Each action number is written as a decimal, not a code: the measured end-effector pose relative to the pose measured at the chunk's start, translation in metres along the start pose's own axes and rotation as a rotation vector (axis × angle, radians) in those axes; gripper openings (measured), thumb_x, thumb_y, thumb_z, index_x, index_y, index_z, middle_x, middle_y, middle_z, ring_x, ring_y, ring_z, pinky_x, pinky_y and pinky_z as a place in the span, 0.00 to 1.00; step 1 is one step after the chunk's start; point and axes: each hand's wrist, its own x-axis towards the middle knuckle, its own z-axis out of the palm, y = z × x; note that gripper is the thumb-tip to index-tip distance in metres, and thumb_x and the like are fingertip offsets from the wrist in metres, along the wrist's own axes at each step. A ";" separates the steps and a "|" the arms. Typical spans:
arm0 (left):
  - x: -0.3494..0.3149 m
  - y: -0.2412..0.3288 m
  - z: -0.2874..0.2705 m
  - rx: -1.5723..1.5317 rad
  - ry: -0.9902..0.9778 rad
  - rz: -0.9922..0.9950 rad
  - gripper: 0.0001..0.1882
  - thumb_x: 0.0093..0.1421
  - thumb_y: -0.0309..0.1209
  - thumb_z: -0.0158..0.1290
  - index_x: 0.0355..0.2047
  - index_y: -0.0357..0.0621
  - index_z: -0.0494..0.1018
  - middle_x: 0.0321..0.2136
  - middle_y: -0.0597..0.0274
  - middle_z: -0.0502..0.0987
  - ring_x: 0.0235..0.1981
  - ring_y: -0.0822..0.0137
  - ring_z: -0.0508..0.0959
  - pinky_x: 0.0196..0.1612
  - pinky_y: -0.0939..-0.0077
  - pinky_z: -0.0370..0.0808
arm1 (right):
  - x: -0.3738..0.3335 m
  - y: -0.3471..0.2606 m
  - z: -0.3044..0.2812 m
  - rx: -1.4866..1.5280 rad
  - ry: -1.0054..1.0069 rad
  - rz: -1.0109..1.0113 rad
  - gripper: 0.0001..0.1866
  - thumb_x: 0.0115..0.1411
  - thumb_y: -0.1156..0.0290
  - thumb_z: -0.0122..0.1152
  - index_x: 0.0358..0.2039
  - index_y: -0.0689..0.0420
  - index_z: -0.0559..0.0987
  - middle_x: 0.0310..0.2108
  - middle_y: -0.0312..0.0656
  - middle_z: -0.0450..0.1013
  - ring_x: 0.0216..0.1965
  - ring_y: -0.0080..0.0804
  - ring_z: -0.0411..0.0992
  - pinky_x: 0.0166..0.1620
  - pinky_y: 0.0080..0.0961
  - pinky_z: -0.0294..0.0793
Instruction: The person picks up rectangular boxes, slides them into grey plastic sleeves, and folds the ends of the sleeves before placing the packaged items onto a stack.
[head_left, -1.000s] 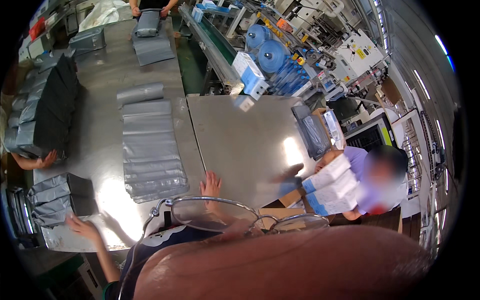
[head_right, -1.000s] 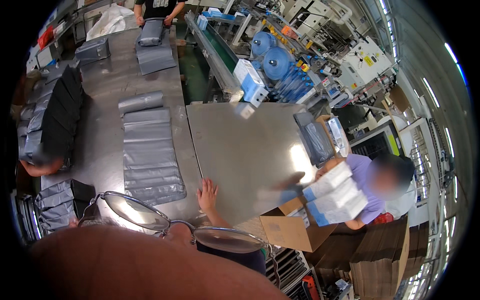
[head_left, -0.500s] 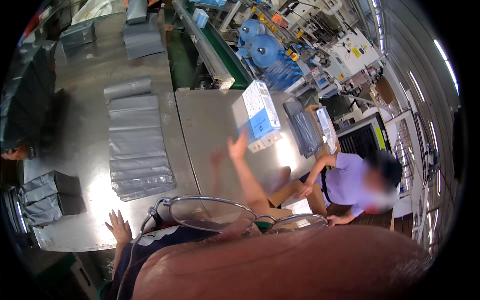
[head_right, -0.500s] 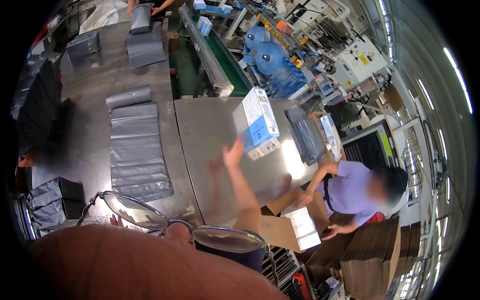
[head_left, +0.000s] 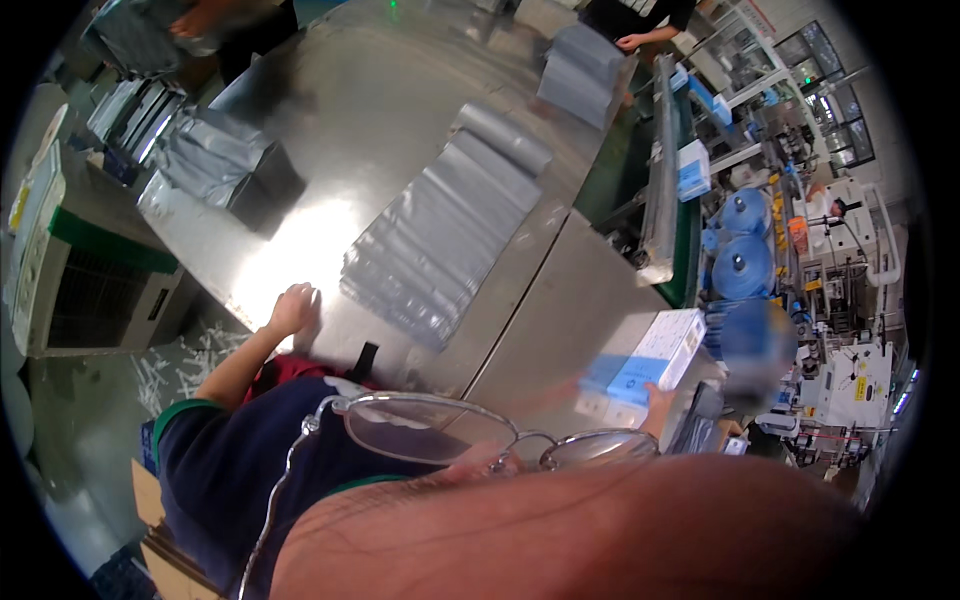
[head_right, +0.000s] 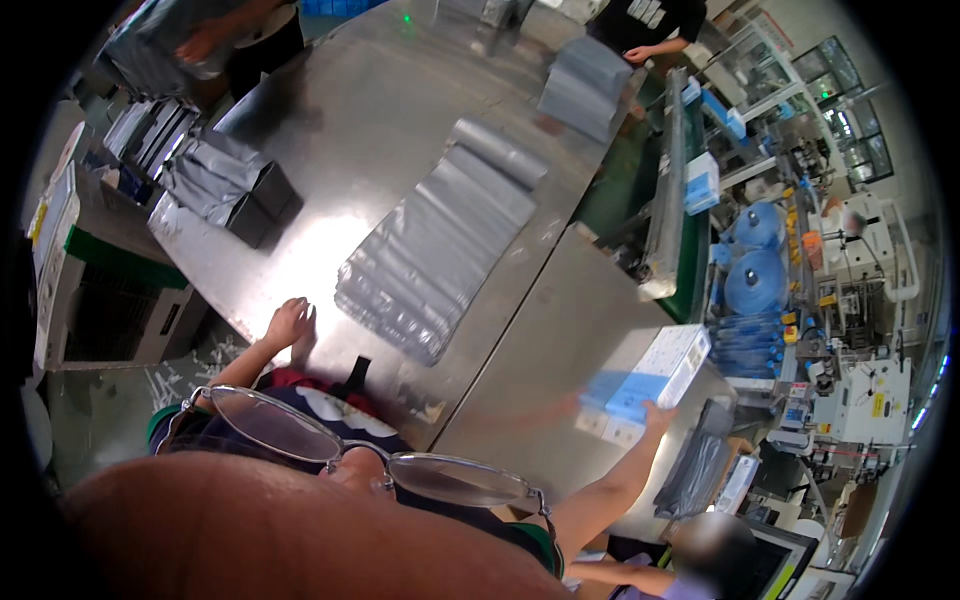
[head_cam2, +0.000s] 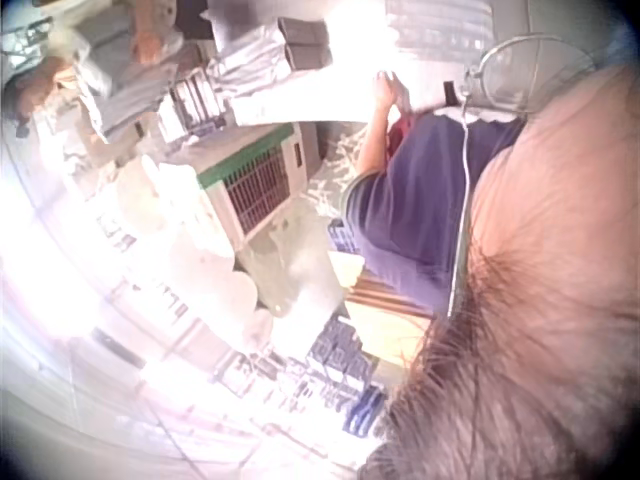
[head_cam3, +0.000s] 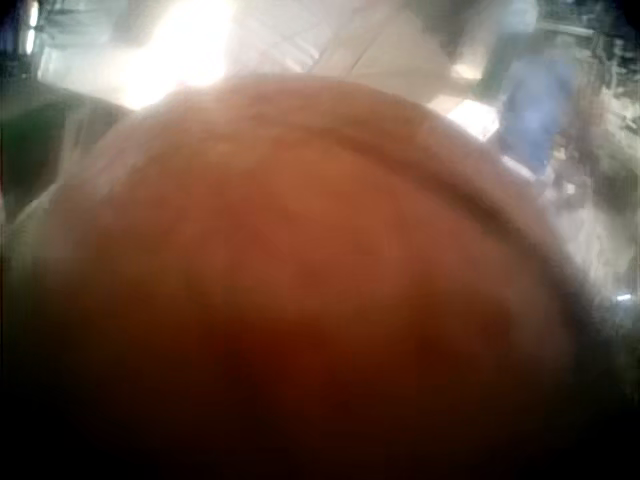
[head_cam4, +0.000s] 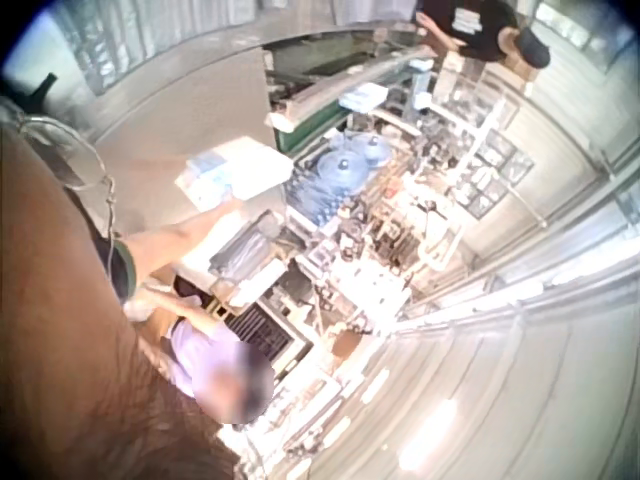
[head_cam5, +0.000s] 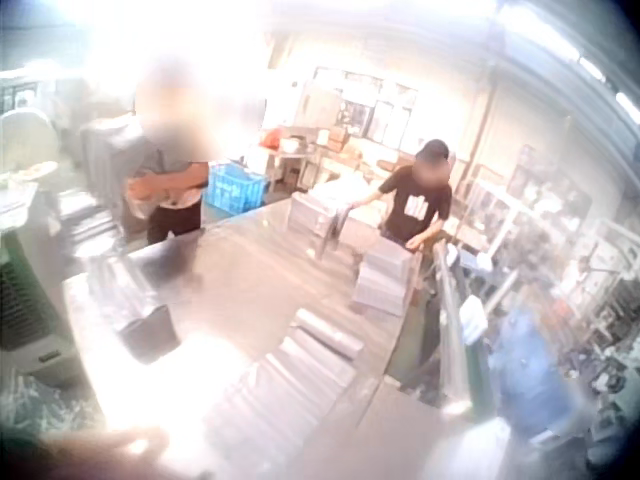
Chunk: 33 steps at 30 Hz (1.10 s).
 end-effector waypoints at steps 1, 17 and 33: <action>0.002 -0.013 0.007 -0.112 0.070 -0.002 0.11 0.46 0.30 0.46 0.31 0.40 0.66 0.29 0.56 0.69 0.32 0.57 0.69 0.33 0.69 0.67 | -0.012 -0.004 -0.004 0.240 -0.106 0.044 0.40 0.34 0.76 0.59 0.50 0.63 0.52 0.47 0.48 0.56 0.49 0.38 0.54 0.50 0.28 0.53; 0.085 0.036 0.040 0.035 -0.158 0.460 0.26 0.51 0.39 0.36 0.49 0.40 0.54 0.53 0.53 0.49 0.54 0.59 0.51 0.51 0.58 0.52 | -0.288 -0.097 0.192 -0.163 -0.138 -1.734 0.29 0.35 0.83 0.47 0.44 0.53 0.62 0.46 0.39 0.59 0.49 0.34 0.55 0.54 0.43 0.44; 0.097 0.088 -0.008 -0.063 0.067 0.615 0.15 0.43 0.26 0.43 0.36 0.46 0.65 0.36 0.60 0.65 0.37 0.63 0.66 0.38 0.71 0.62 | -0.338 -0.169 0.229 -0.501 -0.433 -0.804 0.29 0.48 0.43 0.37 0.34 0.54 0.72 0.28 0.47 0.70 0.34 0.43 0.67 0.37 0.33 0.64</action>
